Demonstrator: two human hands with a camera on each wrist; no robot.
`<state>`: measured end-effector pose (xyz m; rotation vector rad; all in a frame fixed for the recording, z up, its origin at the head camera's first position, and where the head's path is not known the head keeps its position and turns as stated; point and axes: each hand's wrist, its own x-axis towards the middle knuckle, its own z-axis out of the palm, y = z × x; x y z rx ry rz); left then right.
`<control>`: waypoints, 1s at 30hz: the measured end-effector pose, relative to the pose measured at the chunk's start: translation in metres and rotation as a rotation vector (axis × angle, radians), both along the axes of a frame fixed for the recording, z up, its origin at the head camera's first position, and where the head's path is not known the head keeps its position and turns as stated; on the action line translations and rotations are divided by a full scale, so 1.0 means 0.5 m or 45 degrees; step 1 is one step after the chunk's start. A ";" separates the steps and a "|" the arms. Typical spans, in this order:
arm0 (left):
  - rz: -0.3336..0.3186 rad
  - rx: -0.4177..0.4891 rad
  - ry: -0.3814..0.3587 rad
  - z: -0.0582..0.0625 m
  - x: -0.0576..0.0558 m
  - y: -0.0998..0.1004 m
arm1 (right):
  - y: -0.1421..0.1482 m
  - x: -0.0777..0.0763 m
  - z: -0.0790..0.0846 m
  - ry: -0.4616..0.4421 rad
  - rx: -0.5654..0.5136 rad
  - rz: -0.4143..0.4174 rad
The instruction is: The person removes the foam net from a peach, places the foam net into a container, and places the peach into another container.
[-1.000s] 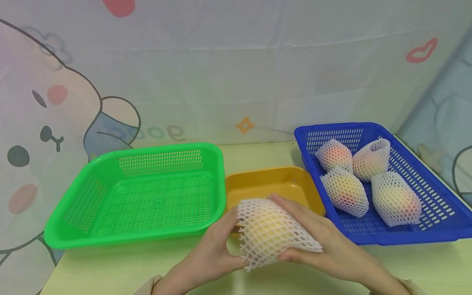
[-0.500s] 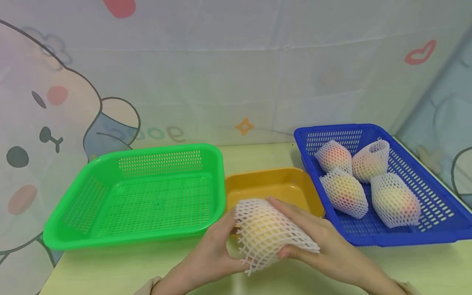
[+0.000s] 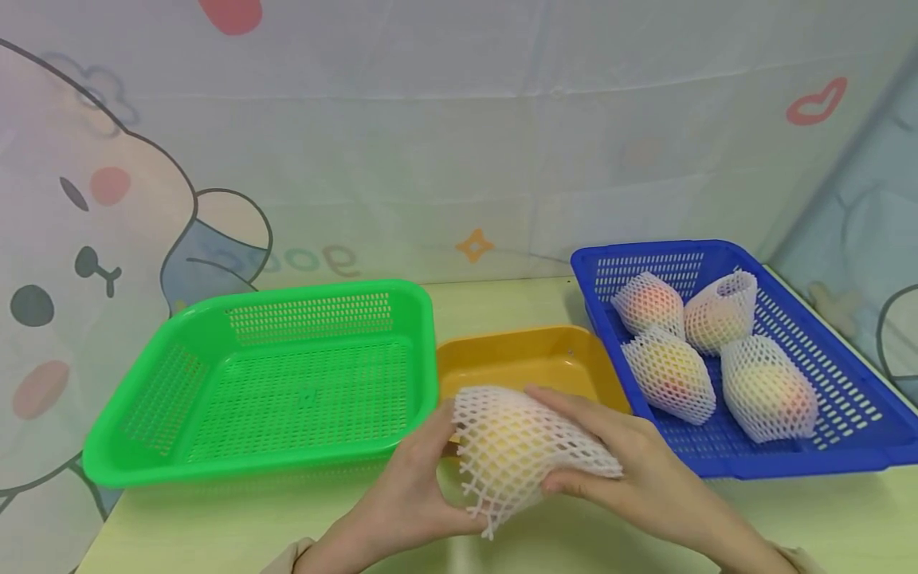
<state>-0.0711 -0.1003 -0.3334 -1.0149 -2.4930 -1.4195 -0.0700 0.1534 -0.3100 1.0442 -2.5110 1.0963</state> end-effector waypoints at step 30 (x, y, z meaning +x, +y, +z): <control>0.084 0.000 0.073 0.005 -0.006 -0.004 | 0.005 -0.012 0.002 0.091 -0.129 -0.020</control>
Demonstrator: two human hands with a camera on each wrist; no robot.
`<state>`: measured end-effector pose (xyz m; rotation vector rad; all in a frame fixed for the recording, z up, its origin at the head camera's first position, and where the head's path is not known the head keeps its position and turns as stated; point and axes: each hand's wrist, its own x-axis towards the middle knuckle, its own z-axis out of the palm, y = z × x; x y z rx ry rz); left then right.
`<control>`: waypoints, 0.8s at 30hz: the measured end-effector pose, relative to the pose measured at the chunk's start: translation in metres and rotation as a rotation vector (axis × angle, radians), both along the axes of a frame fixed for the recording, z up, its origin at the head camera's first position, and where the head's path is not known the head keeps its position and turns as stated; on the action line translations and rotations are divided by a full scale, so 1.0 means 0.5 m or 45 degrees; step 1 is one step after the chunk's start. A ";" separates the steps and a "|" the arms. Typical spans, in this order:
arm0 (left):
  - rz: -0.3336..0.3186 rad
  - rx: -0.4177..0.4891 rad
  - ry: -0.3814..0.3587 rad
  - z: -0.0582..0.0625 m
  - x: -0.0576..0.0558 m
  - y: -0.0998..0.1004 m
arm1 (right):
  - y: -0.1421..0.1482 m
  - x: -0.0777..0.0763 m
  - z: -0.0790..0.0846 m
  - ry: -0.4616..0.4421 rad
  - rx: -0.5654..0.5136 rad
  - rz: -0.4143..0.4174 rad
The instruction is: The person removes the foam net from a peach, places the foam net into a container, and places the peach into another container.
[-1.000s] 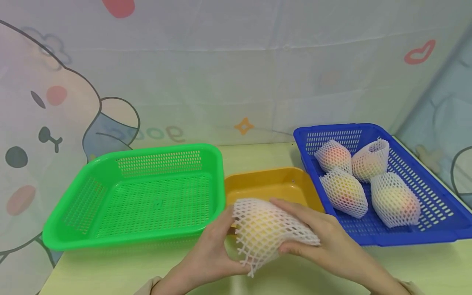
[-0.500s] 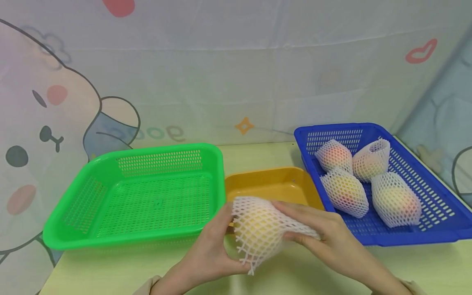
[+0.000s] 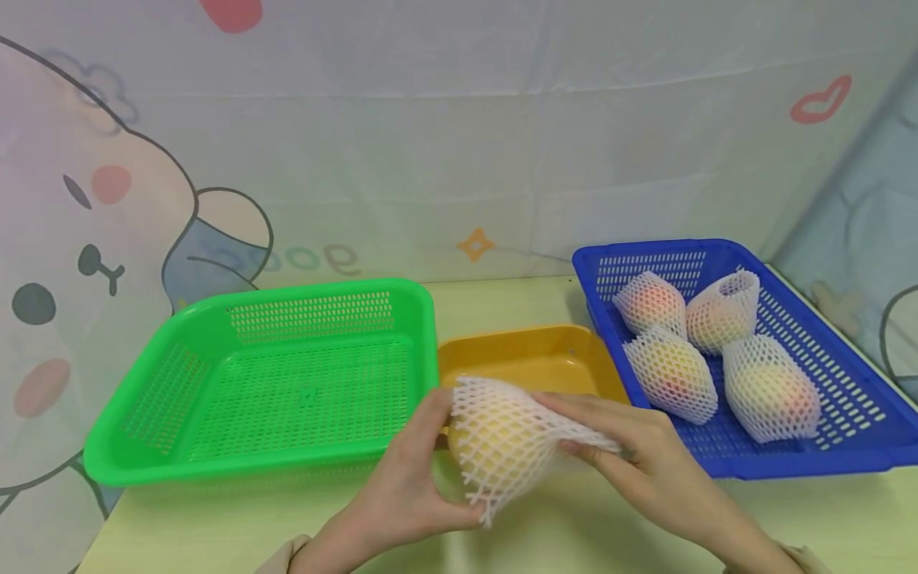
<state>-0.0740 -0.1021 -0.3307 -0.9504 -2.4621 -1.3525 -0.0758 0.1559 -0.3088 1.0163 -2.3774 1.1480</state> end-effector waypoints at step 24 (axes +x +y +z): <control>0.016 0.119 0.010 0.007 -0.007 -0.010 | 0.005 -0.004 -0.003 0.107 -0.092 -0.065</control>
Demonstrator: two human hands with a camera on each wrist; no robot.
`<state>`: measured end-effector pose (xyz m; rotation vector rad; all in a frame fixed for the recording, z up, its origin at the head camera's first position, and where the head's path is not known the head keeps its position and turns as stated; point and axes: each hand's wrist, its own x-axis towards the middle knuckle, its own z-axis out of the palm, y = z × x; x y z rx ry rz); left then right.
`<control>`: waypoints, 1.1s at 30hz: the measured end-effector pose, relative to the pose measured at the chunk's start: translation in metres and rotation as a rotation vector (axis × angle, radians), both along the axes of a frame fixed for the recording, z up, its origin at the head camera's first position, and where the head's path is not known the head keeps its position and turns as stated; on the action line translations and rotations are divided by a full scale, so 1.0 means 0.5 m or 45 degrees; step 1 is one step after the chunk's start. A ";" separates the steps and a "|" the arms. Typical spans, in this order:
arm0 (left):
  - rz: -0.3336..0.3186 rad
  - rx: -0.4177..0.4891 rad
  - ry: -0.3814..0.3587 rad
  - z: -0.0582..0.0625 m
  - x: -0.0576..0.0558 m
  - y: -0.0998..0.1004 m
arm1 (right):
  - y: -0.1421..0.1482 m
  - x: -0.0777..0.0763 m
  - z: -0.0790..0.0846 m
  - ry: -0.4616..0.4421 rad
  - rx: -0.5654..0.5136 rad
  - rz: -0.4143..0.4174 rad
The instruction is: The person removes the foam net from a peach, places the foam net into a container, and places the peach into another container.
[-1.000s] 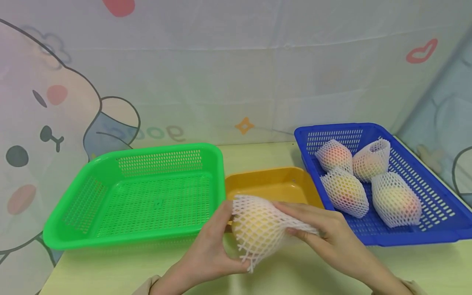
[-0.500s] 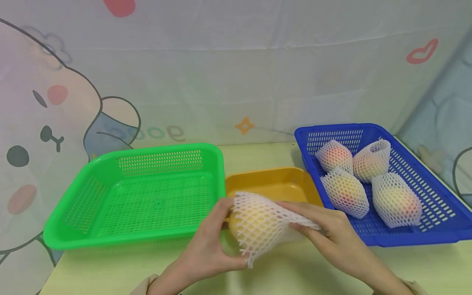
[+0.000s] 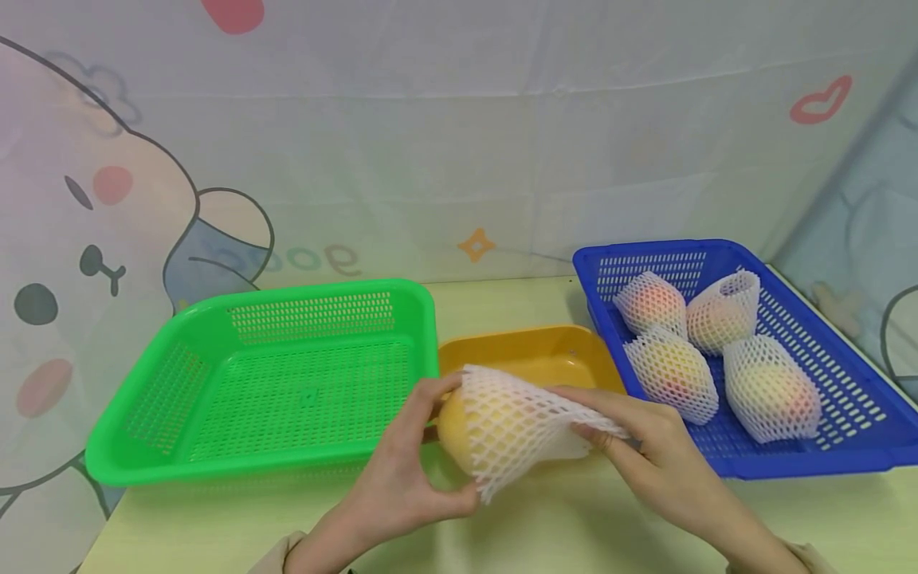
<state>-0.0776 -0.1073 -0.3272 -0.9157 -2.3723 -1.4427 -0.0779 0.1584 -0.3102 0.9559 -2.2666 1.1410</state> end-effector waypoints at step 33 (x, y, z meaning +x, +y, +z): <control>0.103 0.168 -0.067 0.011 -0.022 -0.024 | -0.004 -0.019 0.008 -0.086 0.050 -0.174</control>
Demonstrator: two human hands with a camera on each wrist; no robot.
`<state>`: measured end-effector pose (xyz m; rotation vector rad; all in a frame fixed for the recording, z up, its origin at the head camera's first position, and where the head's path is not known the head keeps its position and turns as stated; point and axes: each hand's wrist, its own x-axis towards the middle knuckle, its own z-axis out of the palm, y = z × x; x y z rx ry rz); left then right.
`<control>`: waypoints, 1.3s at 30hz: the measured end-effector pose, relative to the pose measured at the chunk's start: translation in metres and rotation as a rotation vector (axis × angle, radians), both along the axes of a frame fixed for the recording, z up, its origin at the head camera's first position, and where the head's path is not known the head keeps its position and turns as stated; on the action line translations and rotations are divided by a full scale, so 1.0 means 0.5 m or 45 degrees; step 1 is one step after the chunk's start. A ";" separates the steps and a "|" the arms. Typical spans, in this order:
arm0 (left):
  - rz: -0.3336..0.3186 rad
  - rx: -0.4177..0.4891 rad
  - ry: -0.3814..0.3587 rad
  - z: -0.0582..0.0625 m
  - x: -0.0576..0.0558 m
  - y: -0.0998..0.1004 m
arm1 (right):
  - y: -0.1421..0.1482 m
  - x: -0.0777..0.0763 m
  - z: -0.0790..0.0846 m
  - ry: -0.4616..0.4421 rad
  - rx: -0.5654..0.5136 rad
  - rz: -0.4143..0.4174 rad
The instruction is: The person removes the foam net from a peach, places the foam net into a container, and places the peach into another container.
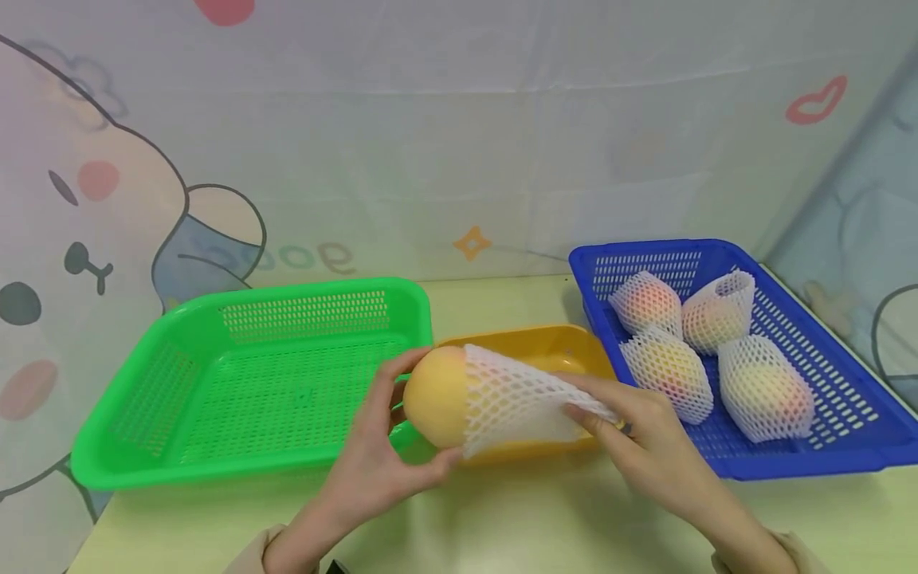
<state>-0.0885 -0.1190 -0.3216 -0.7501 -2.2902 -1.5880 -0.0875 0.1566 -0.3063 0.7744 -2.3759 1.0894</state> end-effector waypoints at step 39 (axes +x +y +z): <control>0.677 -0.424 -0.035 -0.029 -0.044 -0.067 | -0.079 -0.056 -0.051 0.371 0.217 -0.343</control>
